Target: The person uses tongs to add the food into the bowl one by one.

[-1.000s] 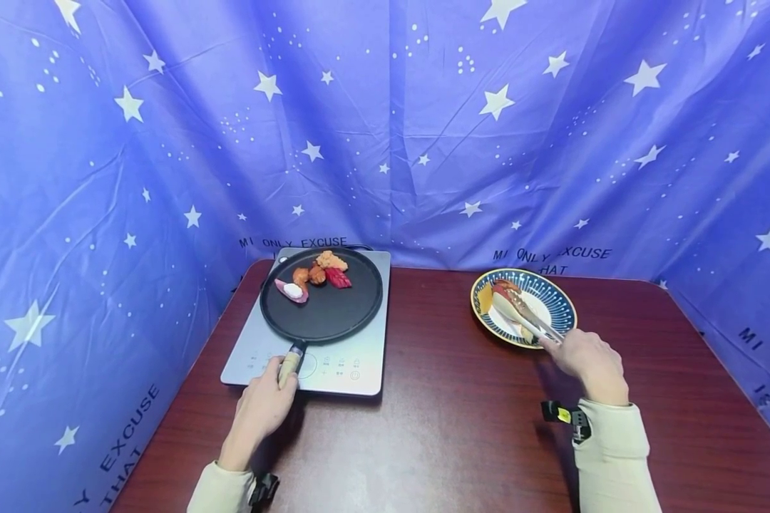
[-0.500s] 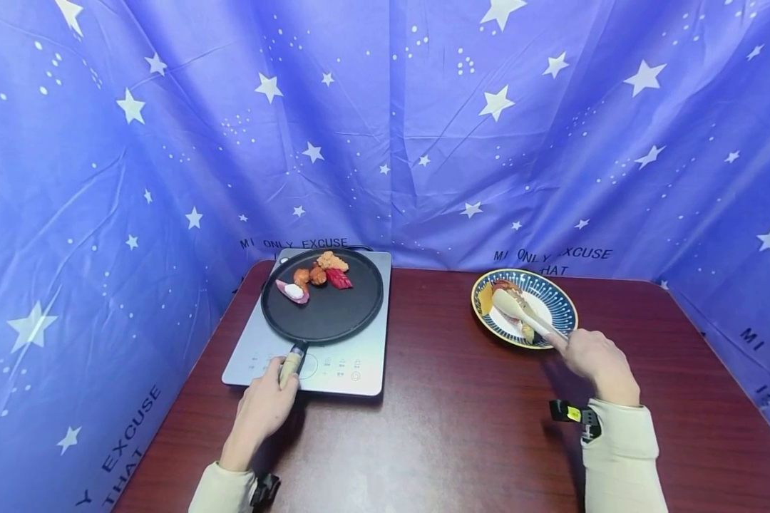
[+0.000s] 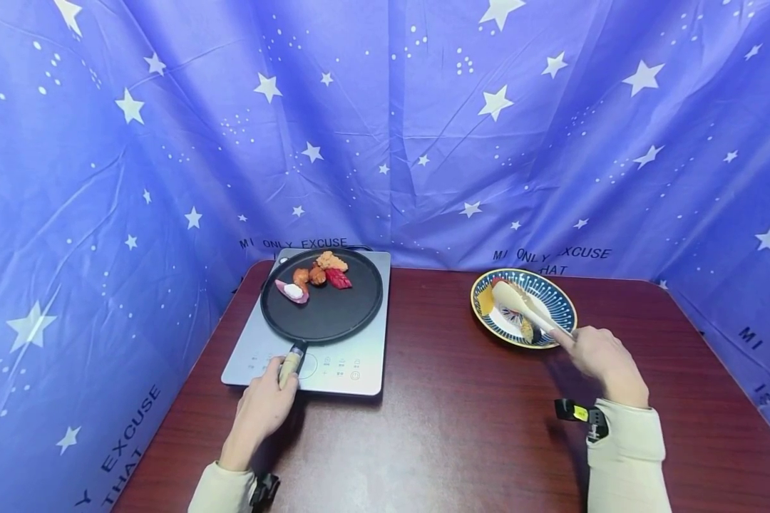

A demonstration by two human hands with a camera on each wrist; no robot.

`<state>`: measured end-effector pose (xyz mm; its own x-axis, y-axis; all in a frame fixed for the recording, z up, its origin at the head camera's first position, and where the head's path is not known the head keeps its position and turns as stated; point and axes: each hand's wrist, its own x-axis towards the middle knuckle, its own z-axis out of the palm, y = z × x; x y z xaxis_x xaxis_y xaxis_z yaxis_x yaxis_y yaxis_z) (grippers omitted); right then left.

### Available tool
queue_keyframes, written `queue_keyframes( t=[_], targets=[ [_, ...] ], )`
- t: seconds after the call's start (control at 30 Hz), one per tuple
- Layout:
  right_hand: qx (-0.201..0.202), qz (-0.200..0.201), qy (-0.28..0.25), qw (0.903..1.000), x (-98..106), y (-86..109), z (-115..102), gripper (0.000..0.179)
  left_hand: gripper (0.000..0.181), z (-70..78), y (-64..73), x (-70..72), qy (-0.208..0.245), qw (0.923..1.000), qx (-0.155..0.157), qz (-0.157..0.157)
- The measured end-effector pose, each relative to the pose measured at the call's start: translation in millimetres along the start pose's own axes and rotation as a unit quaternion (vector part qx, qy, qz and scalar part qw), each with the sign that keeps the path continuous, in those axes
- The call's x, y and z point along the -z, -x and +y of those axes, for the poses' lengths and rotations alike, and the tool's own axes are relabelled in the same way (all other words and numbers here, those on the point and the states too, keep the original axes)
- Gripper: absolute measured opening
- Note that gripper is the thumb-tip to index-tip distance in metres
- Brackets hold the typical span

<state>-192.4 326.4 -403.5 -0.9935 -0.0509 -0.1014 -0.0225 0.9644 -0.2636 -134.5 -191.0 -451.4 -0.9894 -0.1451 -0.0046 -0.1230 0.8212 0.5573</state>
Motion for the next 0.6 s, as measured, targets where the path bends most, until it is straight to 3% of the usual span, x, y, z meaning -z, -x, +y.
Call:
queue_keyframes(
  t=[0.6],
  targets=[
    [0.03,0.056,0.001,0.998,-4.6,-1.6,-3.0,0.053,0.042,-1.0,-1.3,-1.8,-0.002,1.0,0.004,-0.002]
  ],
)
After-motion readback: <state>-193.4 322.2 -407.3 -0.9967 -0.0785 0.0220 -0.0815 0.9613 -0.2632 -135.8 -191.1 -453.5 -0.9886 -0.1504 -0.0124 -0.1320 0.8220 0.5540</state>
